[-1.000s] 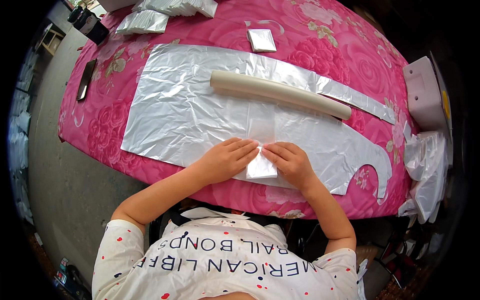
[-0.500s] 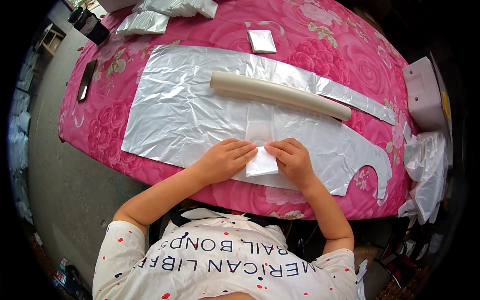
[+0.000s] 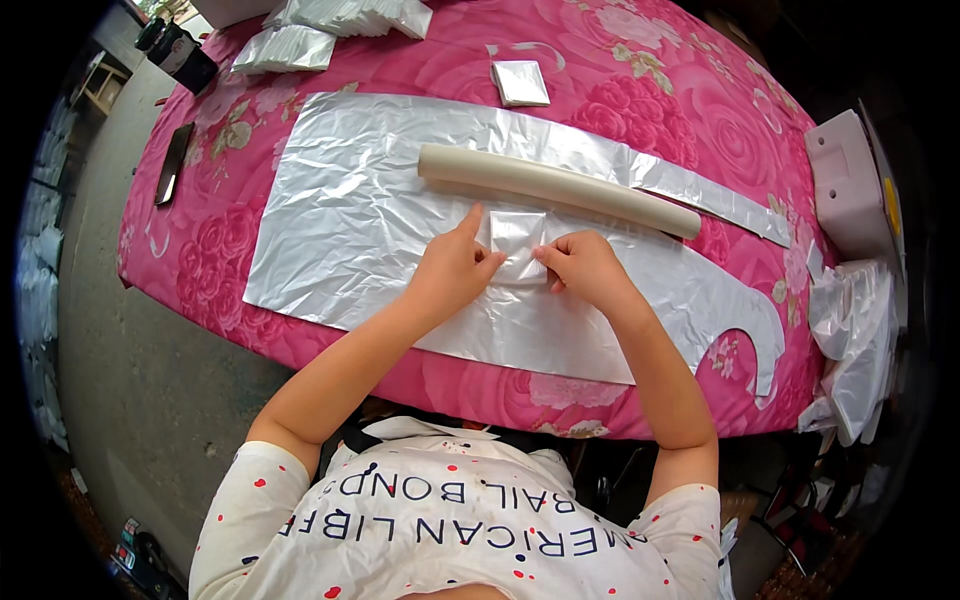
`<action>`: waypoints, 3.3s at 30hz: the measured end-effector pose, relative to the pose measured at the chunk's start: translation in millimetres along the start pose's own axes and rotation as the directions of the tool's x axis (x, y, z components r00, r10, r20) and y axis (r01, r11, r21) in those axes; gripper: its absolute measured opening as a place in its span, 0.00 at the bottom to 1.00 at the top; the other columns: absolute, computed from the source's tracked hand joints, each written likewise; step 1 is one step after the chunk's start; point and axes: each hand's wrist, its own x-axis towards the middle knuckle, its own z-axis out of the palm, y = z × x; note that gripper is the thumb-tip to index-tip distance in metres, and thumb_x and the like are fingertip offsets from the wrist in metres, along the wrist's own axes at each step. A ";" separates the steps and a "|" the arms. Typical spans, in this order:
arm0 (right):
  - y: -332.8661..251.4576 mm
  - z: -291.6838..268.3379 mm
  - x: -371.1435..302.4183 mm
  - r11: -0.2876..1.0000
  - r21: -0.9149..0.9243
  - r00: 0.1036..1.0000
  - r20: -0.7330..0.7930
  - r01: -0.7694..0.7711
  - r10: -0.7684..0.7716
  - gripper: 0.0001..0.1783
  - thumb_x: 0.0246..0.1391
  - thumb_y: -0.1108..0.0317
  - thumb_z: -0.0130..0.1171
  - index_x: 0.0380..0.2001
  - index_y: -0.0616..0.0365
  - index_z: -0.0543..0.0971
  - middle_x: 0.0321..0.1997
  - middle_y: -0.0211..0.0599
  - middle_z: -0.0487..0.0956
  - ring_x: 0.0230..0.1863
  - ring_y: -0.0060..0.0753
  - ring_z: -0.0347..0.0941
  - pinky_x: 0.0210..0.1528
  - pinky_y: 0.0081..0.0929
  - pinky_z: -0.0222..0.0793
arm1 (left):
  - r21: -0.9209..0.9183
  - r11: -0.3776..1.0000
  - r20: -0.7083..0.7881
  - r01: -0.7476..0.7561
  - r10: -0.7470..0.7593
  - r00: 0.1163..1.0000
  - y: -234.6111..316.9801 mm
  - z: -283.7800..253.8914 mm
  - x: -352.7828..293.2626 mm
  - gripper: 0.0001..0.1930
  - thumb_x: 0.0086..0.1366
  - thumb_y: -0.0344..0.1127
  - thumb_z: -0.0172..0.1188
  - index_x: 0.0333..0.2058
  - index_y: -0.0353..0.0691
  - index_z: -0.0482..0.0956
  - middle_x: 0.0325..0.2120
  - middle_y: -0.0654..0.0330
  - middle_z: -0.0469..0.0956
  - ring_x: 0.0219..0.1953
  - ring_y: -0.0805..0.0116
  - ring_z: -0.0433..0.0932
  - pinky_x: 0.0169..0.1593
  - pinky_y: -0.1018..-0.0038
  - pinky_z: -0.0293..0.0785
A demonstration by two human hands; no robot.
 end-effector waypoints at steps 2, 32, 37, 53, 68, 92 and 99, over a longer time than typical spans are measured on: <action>0.3 -5.1 5.8 1.000 0.014 0.998 0.056 -0.028 0.027 0.18 0.52 0.61 0.57 0.19 0.66 0.77 0.16 0.35 0.75 0.16 0.24 0.71 0.22 0.23 0.64 | -0.029 0.992 0.066 0.123 -0.121 0.990 7.0 -3.4 3.3 0.33 0.56 0.31 0.59 0.59 0.30 0.55 0.29 0.55 0.79 0.26 0.66 0.77 0.32 0.76 0.71; 4.0 47.6 16.7 0.437 -0.713 0.608 -0.019 0.548 -0.794 0.31 0.50 0.54 0.55 0.54 0.62 0.66 0.60 0.52 0.62 0.62 0.51 0.55 0.63 0.43 0.47 | -0.443 0.896 0.172 -0.015 0.101 0.980 -45.3 -23.3 -94.8 0.18 0.62 0.34 0.54 0.49 0.30 0.71 0.45 0.49 0.75 0.46 0.63 0.75 0.50 0.72 0.71; -4.7 116.5 -9.8 0.591 -0.551 0.714 0.012 0.589 -0.700 0.38 0.57 0.45 0.42 0.62 0.60 0.55 0.67 0.54 0.48 0.69 0.53 0.40 0.67 0.47 0.33 | -0.460 0.605 0.503 0.650 -0.426 0.752 -80.5 -59.0 -172.6 0.18 0.66 0.39 0.48 0.46 0.29 0.73 0.42 0.51 0.77 0.40 0.69 0.78 0.43 0.77 0.74; -35.1 134.6 -39.5 0.188 -0.214 0.280 0.588 0.959 -0.759 0.07 0.48 0.64 0.58 0.25 0.56 0.76 0.46 0.36 0.76 0.61 0.39 0.60 0.65 0.50 0.43 | 0.128 0.990 0.168 0.051 -0.072 0.983 -42.8 -74.5 -163.3 0.06 0.51 0.28 0.61 0.30 0.36 0.80 0.17 0.52 0.76 0.17 0.64 0.76 0.24 0.74 0.71; -57.5 -69.9 187.6 0.943 -0.251 0.723 -0.608 0.216 -0.328 0.18 0.51 0.58 0.57 0.33 0.65 0.80 0.28 0.42 0.80 0.30 0.35 0.77 0.34 0.29 0.68 | 0.138 0.914 0.059 -0.381 0.377 0.924 -16.7 -59.3 -115.0 0.21 0.51 0.32 0.63 0.46 0.37 0.72 0.52 0.52 0.68 0.54 0.53 0.66 0.55 0.64 0.64; 85.3 -6.2 -116.0 0.930 -0.104 0.853 -0.374 0.351 -0.364 0.26 0.53 0.65 0.55 0.53 0.68 0.68 0.54 0.54 0.69 0.56 0.49 0.63 0.56 0.33 0.60 | 0.254 0.724 0.381 -0.642 0.535 0.754 33.4 67.8 -28.1 0.43 0.57 0.48 0.58 0.62 0.34 0.45 0.62 0.33 0.36 0.63 0.34 0.43 0.63 0.56 0.49; 173.9 -77.0 -103.4 0.794 -0.600 0.683 -0.542 0.093 -0.490 0.24 0.57 0.65 0.46 0.54 0.67 0.67 0.61 0.52 0.62 0.63 0.51 0.56 0.65 0.39 0.48 | 0.364 0.659 0.413 -0.658 0.519 0.748 50.7 98.9 -14.2 0.45 0.53 0.54 0.58 0.62 0.37 0.49 0.62 0.34 0.35 0.64 0.34 0.40 0.63 0.53 0.46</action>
